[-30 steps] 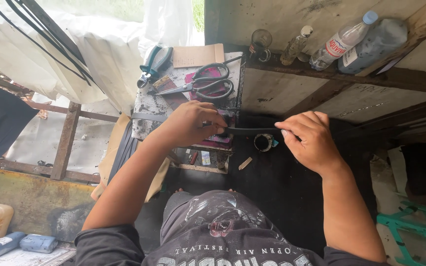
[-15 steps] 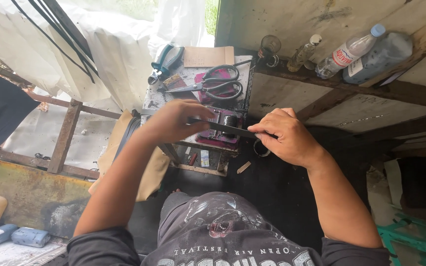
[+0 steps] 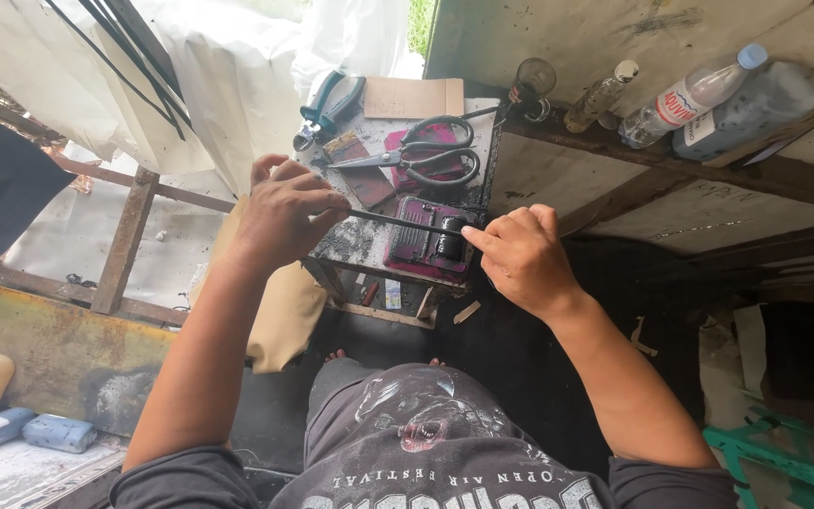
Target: Processing long leather strips by applying a treatment to the ends and hanging them on a rack to dry.
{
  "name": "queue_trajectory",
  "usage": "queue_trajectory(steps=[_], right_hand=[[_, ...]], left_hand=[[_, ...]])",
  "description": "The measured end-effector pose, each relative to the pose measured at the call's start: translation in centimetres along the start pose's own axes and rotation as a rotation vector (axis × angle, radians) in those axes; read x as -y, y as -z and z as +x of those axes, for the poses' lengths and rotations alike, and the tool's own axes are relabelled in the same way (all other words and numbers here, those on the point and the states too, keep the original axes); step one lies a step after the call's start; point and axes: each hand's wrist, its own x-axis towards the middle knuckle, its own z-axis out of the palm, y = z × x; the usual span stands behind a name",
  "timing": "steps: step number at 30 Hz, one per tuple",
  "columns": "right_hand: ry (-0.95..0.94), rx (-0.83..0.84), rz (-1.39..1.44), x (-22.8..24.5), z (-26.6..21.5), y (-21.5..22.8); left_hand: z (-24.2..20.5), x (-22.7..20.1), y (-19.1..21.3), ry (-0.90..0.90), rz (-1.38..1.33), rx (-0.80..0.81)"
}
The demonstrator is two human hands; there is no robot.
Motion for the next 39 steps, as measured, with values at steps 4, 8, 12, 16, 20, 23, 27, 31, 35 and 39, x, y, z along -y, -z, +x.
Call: queue_trajectory(steps=[4,8,12,16,20,23,27,31,35,39], right_hand=[[0.02,-0.02,-0.012,-0.1,0.1,-0.6],[-0.001,-0.02,-0.015,-0.3,-0.3,-0.3],[-0.017,-0.039,-0.027,-0.6,-1.3,0.5],[-0.029,-0.056,-0.063,-1.3,-2.8,1.1],[-0.06,-0.06,-0.06,-1.8,-4.2,1.9],[-0.073,-0.072,-0.066,-2.2,-5.1,2.6],[-0.116,-0.083,-0.078,-2.8,-6.7,3.3],[-0.161,-0.074,-0.115,-3.5,-8.2,4.2],[-0.199,-0.072,-0.105,-3.8,-9.3,5.1],[-0.314,-0.006,-0.061,-4.4,-10.6,5.2]], left_hand=[[-0.2,0.4,-0.7,-0.042,0.108,-0.053],[-0.1,-0.1,-1.1,-0.061,0.108,-0.066],[0.6,-1.3,-1.5,-0.103,0.097,-0.082],[1.3,-2.1,-2.7,-0.15,0.089,-0.089],[2.2,-4.1,-2.8,-0.174,0.047,-0.079],[2.9,-5.5,-2.7,-0.168,0.016,-0.052],[3.6,-6.5,-3.7,-0.188,-0.005,-0.029],[4.4,-7.8,-4.5,-0.214,0.0,-0.02],[5.1,-8.7,-5.6,-0.219,-0.016,0.006],[5.8,-9.6,-5.6,-0.237,-0.064,0.049]])
